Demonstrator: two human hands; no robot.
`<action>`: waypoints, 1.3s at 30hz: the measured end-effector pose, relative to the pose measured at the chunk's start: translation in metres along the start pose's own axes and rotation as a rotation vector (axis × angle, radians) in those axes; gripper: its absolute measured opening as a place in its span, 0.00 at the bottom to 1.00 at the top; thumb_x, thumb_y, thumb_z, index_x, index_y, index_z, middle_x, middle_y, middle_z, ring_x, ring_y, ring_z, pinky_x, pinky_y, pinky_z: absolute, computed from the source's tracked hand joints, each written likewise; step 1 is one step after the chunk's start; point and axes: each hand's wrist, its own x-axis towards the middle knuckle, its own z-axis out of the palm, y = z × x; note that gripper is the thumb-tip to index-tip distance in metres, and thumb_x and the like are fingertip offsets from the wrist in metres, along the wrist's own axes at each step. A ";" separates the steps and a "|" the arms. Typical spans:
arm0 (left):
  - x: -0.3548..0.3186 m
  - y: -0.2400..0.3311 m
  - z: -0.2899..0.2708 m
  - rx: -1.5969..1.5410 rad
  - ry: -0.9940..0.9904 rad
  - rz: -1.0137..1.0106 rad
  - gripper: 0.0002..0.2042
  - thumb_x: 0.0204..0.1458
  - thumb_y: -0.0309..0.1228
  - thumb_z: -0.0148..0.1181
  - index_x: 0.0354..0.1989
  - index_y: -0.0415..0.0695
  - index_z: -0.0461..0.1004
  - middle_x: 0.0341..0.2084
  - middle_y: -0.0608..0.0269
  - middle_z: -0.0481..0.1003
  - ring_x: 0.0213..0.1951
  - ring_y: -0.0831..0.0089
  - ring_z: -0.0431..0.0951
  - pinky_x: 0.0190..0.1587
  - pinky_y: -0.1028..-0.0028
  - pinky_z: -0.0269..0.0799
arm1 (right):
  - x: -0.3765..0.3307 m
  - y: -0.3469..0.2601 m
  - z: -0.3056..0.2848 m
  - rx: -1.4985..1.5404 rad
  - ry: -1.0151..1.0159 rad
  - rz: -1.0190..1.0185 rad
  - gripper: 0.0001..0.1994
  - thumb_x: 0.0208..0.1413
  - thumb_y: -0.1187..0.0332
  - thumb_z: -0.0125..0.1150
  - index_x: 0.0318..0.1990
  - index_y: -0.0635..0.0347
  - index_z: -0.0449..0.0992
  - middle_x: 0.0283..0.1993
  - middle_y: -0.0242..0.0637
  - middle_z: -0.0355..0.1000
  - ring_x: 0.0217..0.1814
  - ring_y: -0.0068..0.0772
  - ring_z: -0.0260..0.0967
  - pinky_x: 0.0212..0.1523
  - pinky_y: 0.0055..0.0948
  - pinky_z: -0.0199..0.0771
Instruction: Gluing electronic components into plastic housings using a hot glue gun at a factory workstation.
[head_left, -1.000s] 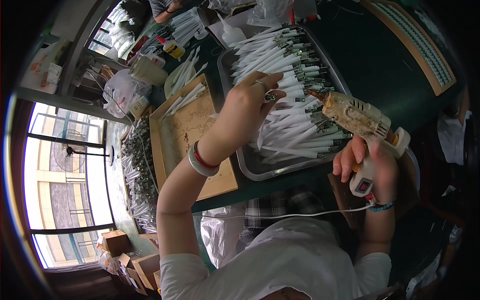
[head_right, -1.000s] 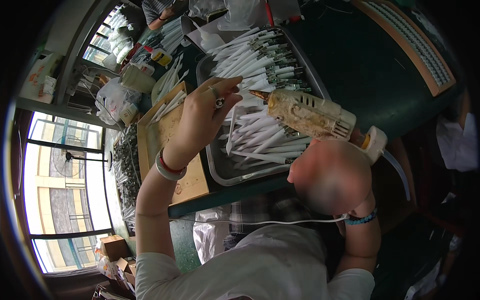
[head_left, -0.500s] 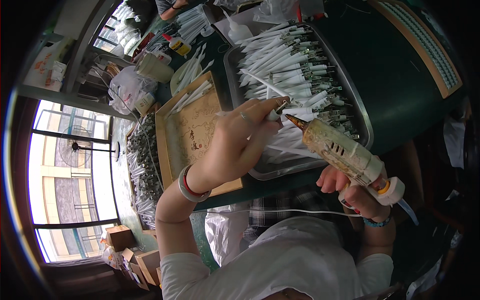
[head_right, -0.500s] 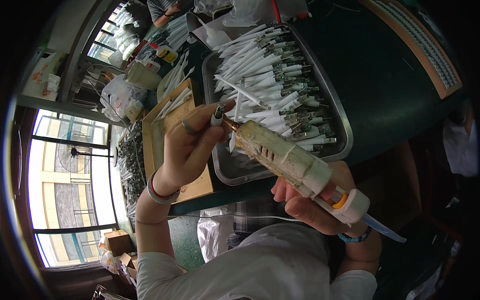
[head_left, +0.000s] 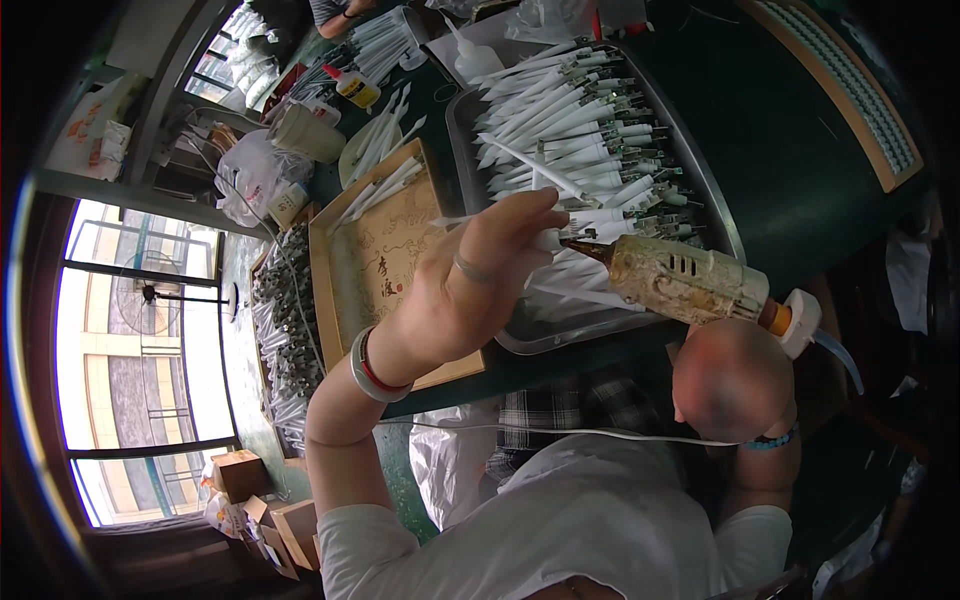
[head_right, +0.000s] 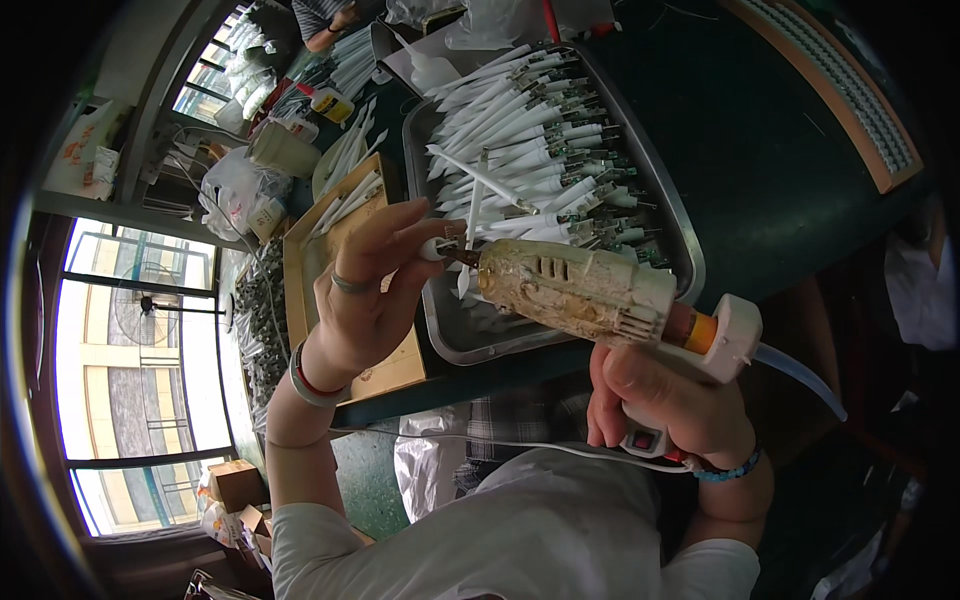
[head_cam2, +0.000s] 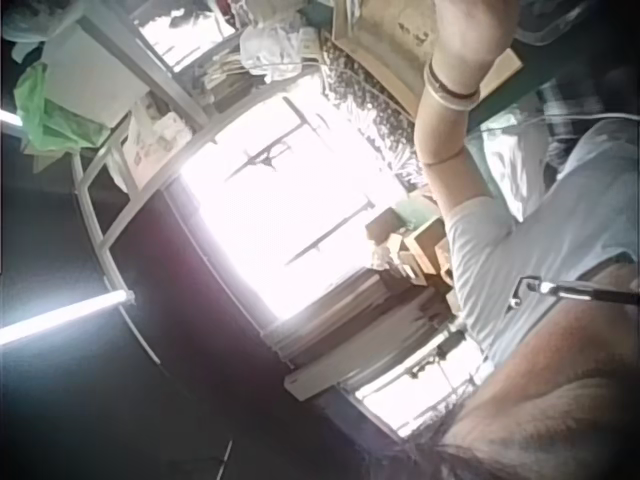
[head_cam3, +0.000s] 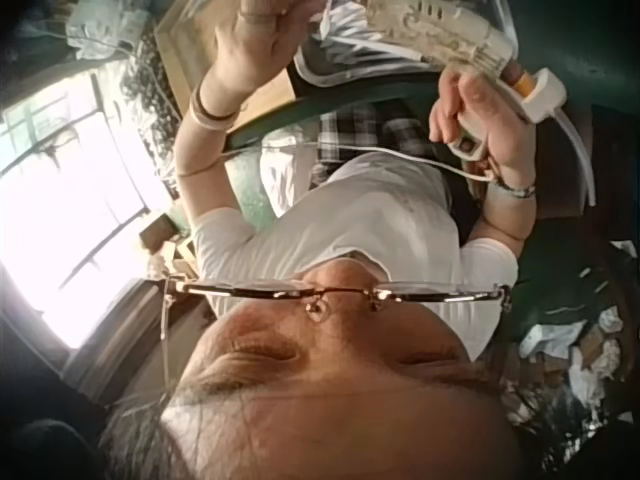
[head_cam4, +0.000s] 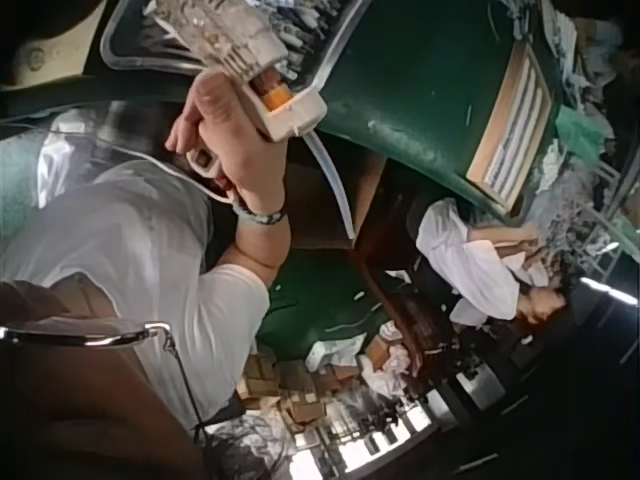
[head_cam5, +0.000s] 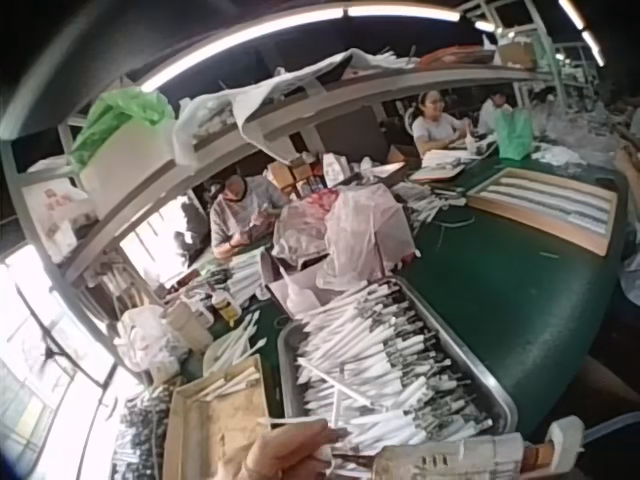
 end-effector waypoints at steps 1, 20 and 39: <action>0.001 0.001 -0.006 0.080 -0.088 0.052 0.20 0.46 0.12 0.50 0.49 0.31 0.58 0.41 0.48 0.70 0.39 0.62 0.75 0.38 0.74 0.73 | 0.000 -0.003 0.000 0.042 0.003 0.024 0.21 0.53 0.55 0.52 0.34 0.70 0.64 0.18 0.37 0.62 0.13 0.30 0.65 0.16 0.32 0.72; 0.009 -0.007 0.012 0.109 0.004 -0.144 0.13 0.45 0.20 0.58 0.40 0.39 0.66 0.31 0.54 0.75 0.33 0.66 0.78 0.33 0.75 0.72 | -0.003 0.003 -0.022 0.277 -0.314 0.007 0.21 0.53 0.49 0.49 0.27 0.62 0.66 0.20 0.45 0.67 0.27 0.44 0.70 0.37 0.41 0.71; 0.008 -0.095 0.029 0.336 -0.400 -0.207 0.16 0.37 0.30 0.63 0.35 0.34 0.73 0.28 0.50 0.72 0.37 0.55 0.71 0.43 0.66 0.64 | -0.009 0.021 -0.025 -0.079 0.068 -0.233 0.21 0.52 0.47 0.48 0.25 0.57 0.61 0.26 0.45 0.68 0.35 0.42 0.67 0.27 0.28 0.72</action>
